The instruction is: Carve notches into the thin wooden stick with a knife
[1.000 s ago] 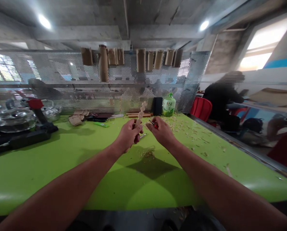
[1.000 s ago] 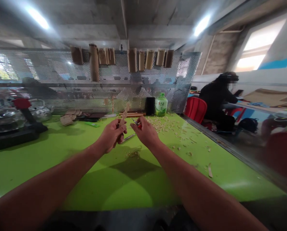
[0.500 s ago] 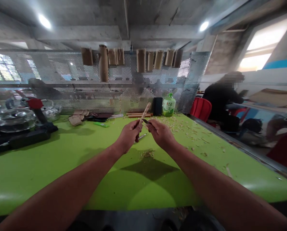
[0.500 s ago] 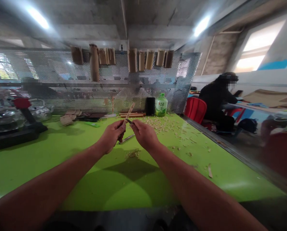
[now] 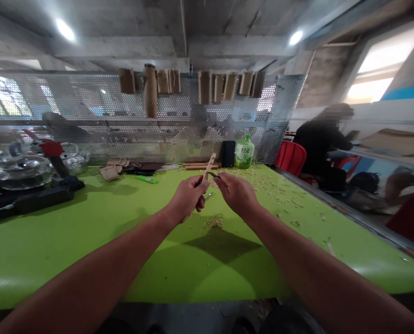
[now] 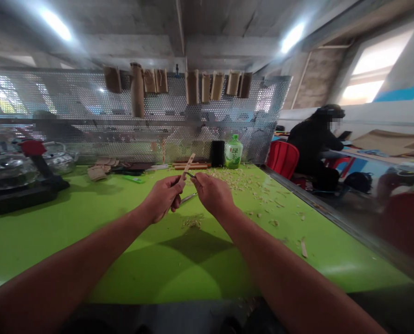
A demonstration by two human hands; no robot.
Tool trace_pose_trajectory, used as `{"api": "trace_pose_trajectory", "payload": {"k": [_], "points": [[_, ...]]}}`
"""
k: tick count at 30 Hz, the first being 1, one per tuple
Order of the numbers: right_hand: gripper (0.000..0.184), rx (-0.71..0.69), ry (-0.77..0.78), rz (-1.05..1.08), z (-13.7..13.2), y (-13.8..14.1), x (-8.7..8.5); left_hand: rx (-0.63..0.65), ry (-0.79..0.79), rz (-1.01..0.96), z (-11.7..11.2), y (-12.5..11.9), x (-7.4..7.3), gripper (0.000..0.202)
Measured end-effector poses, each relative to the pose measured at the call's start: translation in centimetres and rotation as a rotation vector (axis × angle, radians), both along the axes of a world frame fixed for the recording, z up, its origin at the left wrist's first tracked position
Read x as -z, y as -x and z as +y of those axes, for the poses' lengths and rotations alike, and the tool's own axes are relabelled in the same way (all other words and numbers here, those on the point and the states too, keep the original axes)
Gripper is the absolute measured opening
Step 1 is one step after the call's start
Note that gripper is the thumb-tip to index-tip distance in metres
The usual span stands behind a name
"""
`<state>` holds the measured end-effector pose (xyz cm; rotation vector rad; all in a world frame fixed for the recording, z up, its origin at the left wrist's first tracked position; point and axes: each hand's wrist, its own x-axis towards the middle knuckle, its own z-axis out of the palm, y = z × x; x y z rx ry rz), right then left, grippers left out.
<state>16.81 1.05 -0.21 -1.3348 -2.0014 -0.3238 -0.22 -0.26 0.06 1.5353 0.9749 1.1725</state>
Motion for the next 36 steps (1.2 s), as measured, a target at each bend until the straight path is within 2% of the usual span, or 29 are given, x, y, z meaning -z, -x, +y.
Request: {"api": "trace_pose_trajectory", "payload": {"k": [7, 11, 19, 25, 31, 36], "points": [[0.04, 0.086, 0.016, -0.079, -0.3, 0.3, -0.3, 0.007, 0.035, -0.031, -0.8, 0.3, -1.1, 0.021], [0.039, 0.102, 0.034, -0.083, -0.3, 0.5, -0.2, -0.016, -0.017, 0.011, -0.8, 0.2, -1.1, 0.022], [0.034, -0.016, 0.135, 0.046, 0.0, 0.7, 0.2, -0.123, -0.21, 0.194, -0.3, 0.2, -0.7, 0.016], [0.033, -0.137, 0.202, 0.146, 0.4, 0.6, 0.3, -0.122, -0.214, 0.224, -0.2, 0.2, -0.6, 0.02], [0.035, -0.242, 0.254, 0.261, 0.9, 0.4, 0.7, -0.123, -0.32, 0.303, -0.1, 0.4, -0.7, 0.019], [0.036, -0.345, 0.305, 0.35, 1.2, 0.3, 0.8, -0.115, -0.339, 0.337, 0.0, 0.6, -0.7, 0.022]]}}
